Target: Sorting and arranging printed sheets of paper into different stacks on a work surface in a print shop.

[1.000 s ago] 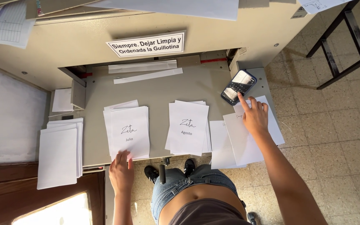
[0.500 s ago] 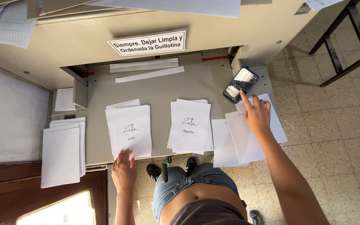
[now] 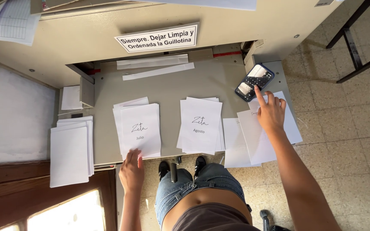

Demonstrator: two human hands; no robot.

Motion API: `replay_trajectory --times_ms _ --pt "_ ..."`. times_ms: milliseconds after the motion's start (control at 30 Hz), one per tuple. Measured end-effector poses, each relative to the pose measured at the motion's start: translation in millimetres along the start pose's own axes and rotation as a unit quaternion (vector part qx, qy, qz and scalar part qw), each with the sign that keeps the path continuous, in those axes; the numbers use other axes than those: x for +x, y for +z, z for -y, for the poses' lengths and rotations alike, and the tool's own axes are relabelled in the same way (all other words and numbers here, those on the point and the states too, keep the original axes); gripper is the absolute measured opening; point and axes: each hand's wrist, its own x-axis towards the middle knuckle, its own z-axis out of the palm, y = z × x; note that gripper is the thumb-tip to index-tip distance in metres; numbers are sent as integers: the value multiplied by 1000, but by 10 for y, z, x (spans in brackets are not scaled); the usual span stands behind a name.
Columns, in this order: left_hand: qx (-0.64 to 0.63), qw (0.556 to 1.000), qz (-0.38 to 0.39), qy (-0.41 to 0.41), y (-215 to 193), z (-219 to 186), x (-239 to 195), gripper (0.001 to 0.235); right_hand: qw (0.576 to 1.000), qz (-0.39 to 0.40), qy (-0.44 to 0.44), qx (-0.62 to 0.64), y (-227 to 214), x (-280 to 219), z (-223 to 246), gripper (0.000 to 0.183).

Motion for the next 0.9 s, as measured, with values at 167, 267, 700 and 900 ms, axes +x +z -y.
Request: replay_trajectory --times_ms 167,267,700,900 --pt "-14 997 -33 66 -76 110 58 23 996 -62 49 37 -81 -159 192 92" --pt "-24 992 -52 113 -113 184 120 22 991 -73 82 80 -146 -411 467 85" --pt "-107 970 -50 213 -76 571 230 22 890 -42 273 362 -835 -1107 1840 40" --pt "-133 952 -31 274 -99 800 333 19 822 -47 399 404 -1178 -1536 2516 34"
